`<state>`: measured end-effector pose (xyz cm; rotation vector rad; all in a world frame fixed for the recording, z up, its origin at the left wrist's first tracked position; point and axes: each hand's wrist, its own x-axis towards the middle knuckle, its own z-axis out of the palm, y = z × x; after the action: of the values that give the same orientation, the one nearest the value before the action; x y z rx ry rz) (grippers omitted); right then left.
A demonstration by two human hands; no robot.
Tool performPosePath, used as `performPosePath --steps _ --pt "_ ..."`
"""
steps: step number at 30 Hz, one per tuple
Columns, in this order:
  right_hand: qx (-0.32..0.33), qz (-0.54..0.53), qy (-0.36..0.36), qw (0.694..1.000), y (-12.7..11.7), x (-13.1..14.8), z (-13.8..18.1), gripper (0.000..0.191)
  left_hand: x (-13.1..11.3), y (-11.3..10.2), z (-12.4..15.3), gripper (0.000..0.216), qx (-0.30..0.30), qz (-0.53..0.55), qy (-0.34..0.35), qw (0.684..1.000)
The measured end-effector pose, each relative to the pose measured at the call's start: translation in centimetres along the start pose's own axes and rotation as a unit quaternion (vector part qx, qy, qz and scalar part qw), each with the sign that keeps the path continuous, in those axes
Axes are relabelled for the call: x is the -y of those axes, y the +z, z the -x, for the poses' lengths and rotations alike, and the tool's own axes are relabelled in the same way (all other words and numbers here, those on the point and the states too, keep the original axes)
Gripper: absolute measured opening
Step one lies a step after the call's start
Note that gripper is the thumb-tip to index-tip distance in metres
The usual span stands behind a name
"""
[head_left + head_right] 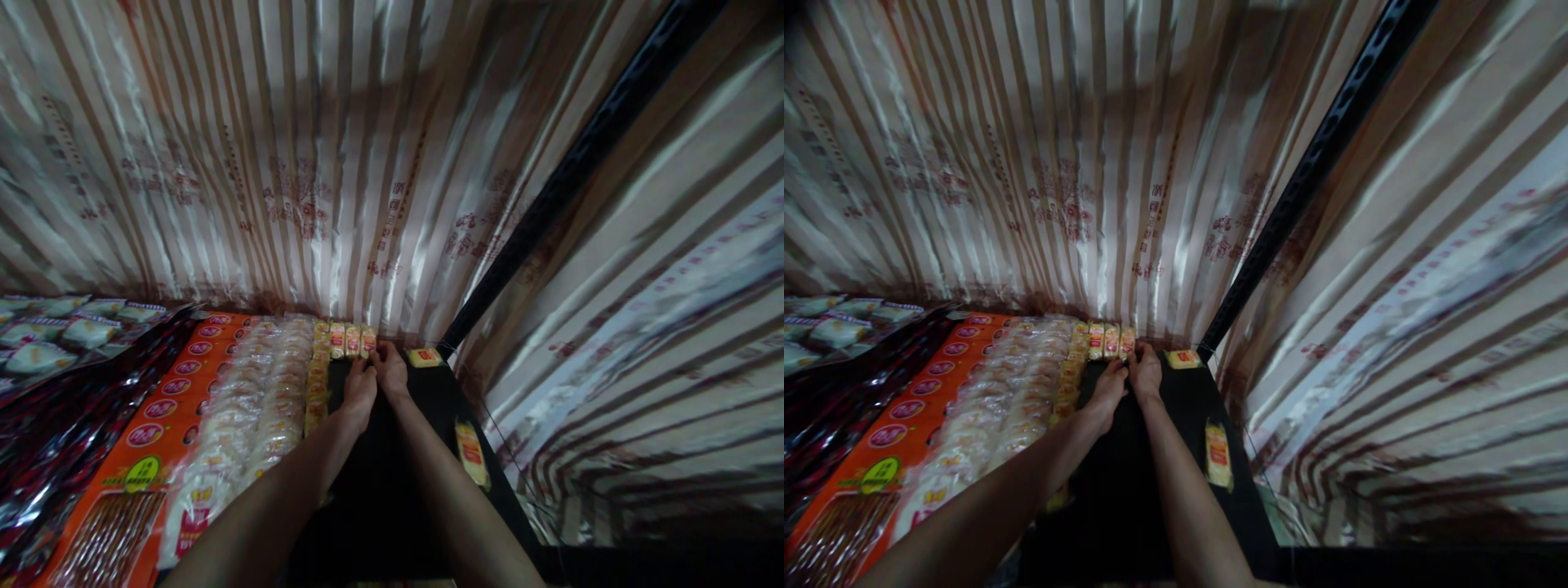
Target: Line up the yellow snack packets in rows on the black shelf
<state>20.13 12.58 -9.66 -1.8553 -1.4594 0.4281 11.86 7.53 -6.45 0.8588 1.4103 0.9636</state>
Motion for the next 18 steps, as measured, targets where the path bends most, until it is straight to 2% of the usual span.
performPosePath --steps 4,7,9,12,14,18 --pt "-0.086 0.011 -0.091 0.992 -1.6 -0.6 2.5 0.033 -0.5 0.3 1.6 0.037 0.014 0.017 -0.007 1.000" --pt "-0.137 0.039 -0.154 0.978 -4.6 -1.4 5.0 0.030 -0.8 0.3 3.2 0.030 0.005 0.027 -0.019 0.999" --pt "-0.166 0.080 -0.170 0.968 -7.1 -2.4 6.7 0.029 -0.8 0.4 4.3 0.026 -0.003 0.030 -0.043 0.999" --pt "-0.188 0.153 -0.157 0.957 -10.4 -4.3 9.1 0.030 -0.9 0.7 5.6 0.024 0.002 0.042 -0.086 0.995" --pt "-0.190 0.197 -0.128 0.953 -11.7 -5.8 10.7 0.031 -1.0 1.1 6.4 0.023 0.011 0.048 -0.096 0.994" --pt "-0.142 0.255 -0.058 0.955 -12.3 -7.4 14.1 0.034 -0.9 1.7 8.2 0.021 0.031 0.042 -0.103 0.993"
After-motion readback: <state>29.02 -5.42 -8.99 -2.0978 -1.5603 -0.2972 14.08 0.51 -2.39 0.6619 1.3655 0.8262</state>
